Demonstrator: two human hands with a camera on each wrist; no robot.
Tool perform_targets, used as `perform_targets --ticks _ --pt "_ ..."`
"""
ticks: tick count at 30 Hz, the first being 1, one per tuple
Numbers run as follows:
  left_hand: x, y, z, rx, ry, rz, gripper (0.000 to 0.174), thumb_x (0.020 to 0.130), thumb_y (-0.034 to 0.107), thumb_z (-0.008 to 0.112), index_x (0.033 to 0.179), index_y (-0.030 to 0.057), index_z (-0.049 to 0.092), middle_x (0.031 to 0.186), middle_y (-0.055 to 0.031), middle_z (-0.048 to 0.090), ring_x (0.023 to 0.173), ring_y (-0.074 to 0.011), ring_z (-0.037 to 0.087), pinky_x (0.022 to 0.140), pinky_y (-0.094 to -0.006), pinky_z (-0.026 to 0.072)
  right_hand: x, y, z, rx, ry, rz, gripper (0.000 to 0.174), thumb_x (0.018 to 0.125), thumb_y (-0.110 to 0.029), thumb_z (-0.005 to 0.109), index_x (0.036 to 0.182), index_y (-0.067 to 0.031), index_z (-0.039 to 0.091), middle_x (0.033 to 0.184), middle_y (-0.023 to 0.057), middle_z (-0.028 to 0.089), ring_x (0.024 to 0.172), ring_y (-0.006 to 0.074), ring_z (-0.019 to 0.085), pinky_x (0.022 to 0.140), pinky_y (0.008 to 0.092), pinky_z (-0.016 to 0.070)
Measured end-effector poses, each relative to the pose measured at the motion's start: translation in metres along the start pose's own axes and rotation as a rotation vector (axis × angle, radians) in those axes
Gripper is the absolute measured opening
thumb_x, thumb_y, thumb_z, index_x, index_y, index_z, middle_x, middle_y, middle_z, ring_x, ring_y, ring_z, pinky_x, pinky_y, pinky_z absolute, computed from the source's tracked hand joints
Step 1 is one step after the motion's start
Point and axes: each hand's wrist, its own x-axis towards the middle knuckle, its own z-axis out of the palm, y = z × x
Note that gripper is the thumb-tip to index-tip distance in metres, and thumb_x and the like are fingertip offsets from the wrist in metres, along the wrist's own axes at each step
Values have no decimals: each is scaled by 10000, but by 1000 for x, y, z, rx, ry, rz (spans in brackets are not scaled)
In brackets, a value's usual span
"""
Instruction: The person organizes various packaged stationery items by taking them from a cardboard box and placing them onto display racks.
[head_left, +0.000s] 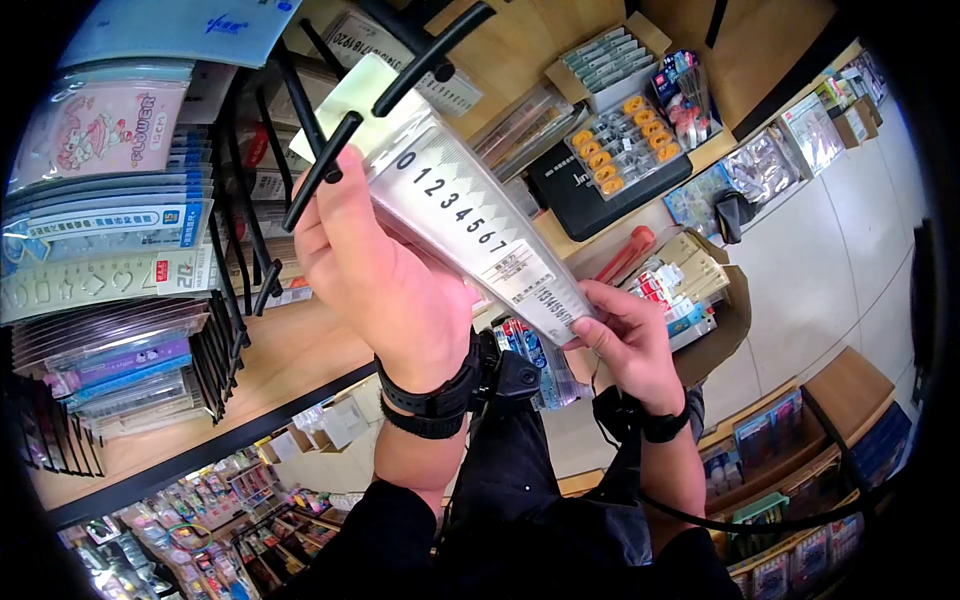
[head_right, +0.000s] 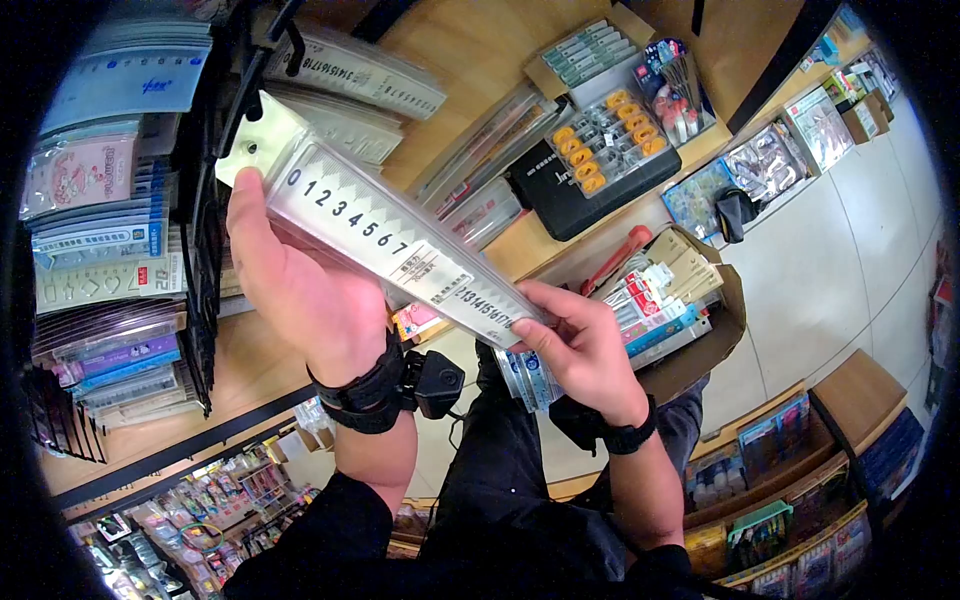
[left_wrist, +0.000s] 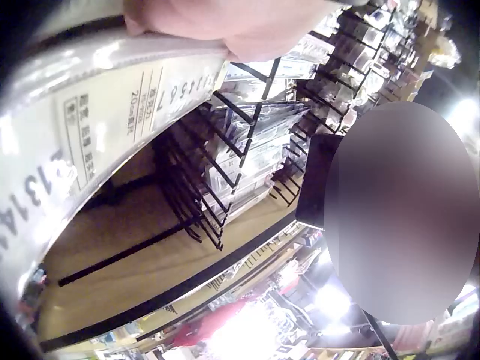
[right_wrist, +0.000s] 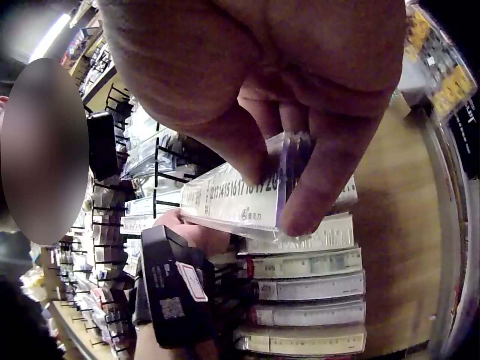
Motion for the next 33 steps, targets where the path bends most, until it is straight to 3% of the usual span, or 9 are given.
perform_targets --ticks 5,25,33 --pt "1 0 0 -2 69 -34 162 857 157 592 920 7 582 861 -58 609 784 -131 577 713 -261 451 1 -4 -2 -18 4 -4 317 867 -14 566 1160 90 506 951 113 632 789 113 613 696 225 515" --pt "3 -4 -1 6 9 15 159 868 154 589 939 12 585 890 -69 625 806 -138 594 733 -267 467 1 -7 -1 -68 25 -15 321 870 -18 562 1166 90 504 928 92 629 773 87 593 675 210 491" --pt "9 -9 -1 -2 17 31 119 878 118 568 913 5 590 869 -59 623 783 -126 591 719 -257 467 5 -6 4 35 30 2 352 873 -13 553 1202 87 475 1011 92 601 833 90 578 723 214 478"
